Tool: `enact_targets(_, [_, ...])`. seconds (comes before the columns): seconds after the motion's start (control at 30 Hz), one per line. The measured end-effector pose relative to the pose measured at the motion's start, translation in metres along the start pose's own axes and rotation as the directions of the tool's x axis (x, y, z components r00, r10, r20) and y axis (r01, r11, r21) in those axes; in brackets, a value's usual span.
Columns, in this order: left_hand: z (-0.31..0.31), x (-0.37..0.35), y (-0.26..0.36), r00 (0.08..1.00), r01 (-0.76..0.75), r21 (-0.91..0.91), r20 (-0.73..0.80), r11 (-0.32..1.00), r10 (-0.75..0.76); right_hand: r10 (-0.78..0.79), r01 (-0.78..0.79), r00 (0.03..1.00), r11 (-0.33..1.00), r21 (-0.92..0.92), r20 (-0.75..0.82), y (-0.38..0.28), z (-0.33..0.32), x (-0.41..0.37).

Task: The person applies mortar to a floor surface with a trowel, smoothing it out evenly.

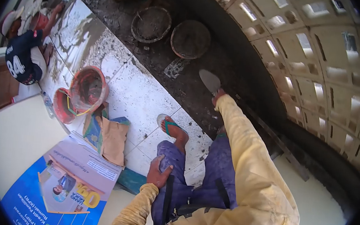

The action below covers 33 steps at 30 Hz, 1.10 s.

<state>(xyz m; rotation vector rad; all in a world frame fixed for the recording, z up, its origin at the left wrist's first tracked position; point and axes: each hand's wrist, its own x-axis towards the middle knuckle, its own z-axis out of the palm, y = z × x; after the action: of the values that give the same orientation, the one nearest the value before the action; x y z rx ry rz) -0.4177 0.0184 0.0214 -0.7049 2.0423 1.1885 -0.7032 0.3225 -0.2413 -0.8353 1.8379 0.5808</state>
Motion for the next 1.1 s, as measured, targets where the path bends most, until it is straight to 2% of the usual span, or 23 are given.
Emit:
enact_targets(0.03, [-0.006,0.004,0.006,1.000,-0.003,-0.044,-0.012,0.999,0.003,0.063,-0.066,0.997,0.995,0.070,0.049,0.011,-0.032,0.003])
enact_targets(0.07, [-0.007,0.015,0.008,0.999,-0.012,-0.085,-0.037,0.996,0.009,0.142,-0.159,0.986,0.962,0.224,0.088,0.016,-0.097,-0.025])
enact_targets(0.13, [-0.008,0.036,0.012,0.995,-0.036,-0.137,-0.099,0.990,0.022,0.271,-0.302,0.953,0.844,0.443,0.132,0.033,-0.146,-0.013])
enact_targets(0.17, [-0.008,0.046,0.014,0.993,-0.026,-0.173,-0.121,0.985,0.005,0.325,-0.342,0.937,0.785,0.517,0.126,0.047,-0.134,0.034])
enact_targets(0.23, [-0.007,0.062,0.021,0.985,-0.002,-0.243,-0.169,0.970,-0.040,0.326,-0.405,0.914,0.729,0.553,0.239,0.075,-0.148,0.098])
enact_targets(0.27, [-0.010,0.064,0.031,0.980,0.013,-0.267,-0.188,0.964,-0.065,0.276,-0.440,0.889,0.739,0.510,0.366,0.084,-0.167,0.117])
enact_targets(0.3, [-0.004,0.066,0.036,0.974,0.026,-0.282,-0.208,0.959,-0.088,0.460,-0.460,0.872,0.660,0.593,0.164,0.095,-0.135,0.169])
enact_targets(0.33, [0.006,0.068,0.042,0.966,0.037,-0.299,-0.234,0.953,-0.111,0.610,-0.419,0.791,0.598,0.683,-0.049,0.107,-0.102,0.220])
enact_targets(0.37, [0.015,0.067,0.050,0.959,0.057,-0.307,-0.249,0.950,-0.138,0.435,-0.462,0.878,0.658,0.595,0.201,0.114,-0.117,0.240])
enact_targets(0.4, [0.022,0.065,0.063,0.949,0.084,-0.254,-0.275,0.963,-0.155,0.240,-0.485,0.847,0.714,0.506,0.474,0.117,-0.138,0.251])
enact_targets(0.43, [0.029,0.060,0.071,0.942,0.112,-0.241,-0.283,0.964,-0.180,0.047,-0.472,0.706,0.775,0.421,0.706,0.120,-0.150,0.251])
enact_targets(0.5, [0.050,0.052,0.081,0.920,0.149,-0.227,-0.324,0.962,-0.219,0.162,-0.317,0.904,0.877,0.362,0.396,0.124,-0.160,0.235])
enact_targets(0.53, [0.058,0.049,0.087,0.908,0.181,-0.227,-0.334,0.957,-0.251,0.210,-0.297,0.946,0.868,0.398,0.249,0.124,-0.150,0.243])
enact_targets(0.57, [0.065,0.047,0.090,0.895,0.207,-0.231,-0.347,0.951,-0.280,0.252,-0.268,0.963,0.864,0.427,0.094,0.122,-0.141,0.249])
enact_targets(0.63, [0.076,0.041,0.097,0.869,0.254,-0.241,-0.368,0.937,-0.330,0.427,-0.262,0.897,0.717,0.646,-0.110,0.129,-0.106,0.295])
enact_targets(0.7, [0.087,0.036,0.099,0.855,0.282,-0.268,-0.365,0.921,-0.368,0.152,-0.069,0.969,0.922,0.382,-0.193,0.128,-0.106,0.318])
enact_targets(0.77, [0.095,0.039,0.100,0.845,0.287,-0.277,-0.378,0.917,-0.379,0.131,-0.027,0.965,0.911,0.411,-0.227,0.127,-0.117,0.326])
enact_targets(0.83, [0.098,0.040,0.106,0.842,0.295,-0.266,-0.382,0.918,-0.381,0.369,-0.136,0.914,0.673,0.727,-0.171,0.113,-0.154,0.269])
enact_targets(0.9, [0.099,0.044,0.109,0.844,0.293,-0.254,-0.384,0.922,-0.374,0.081,0.261,0.903,0.678,0.687,-0.423,0.130,-0.100,0.317])
enact_targets(0.97, [0.095,0.049,0.109,0.847,0.292,-0.245,-0.384,0.925,-0.369,0.072,0.343,0.916,0.373,0.862,-0.395,0.127,-0.089,0.313])
enact_targets(1.0, [0.092,0.051,0.109,0.849,0.292,-0.246,-0.379,0.924,-0.369,0.141,0.195,0.969,0.060,0.979,-0.202,0.120,-0.107,0.269])
enact_targets(1.03, [0.089,0.052,0.110,0.853,0.290,-0.247,-0.370,0.924,-0.367,0.148,0.027,0.989,-0.264,0.964,0.013,0.114,-0.113,0.233])
enact_targets(1.1, [0.082,0.053,0.104,0.872,0.277,-0.216,-0.354,0.936,-0.339,0.145,0.057,0.989,-0.235,0.970,-0.023,0.113,-0.103,0.211])
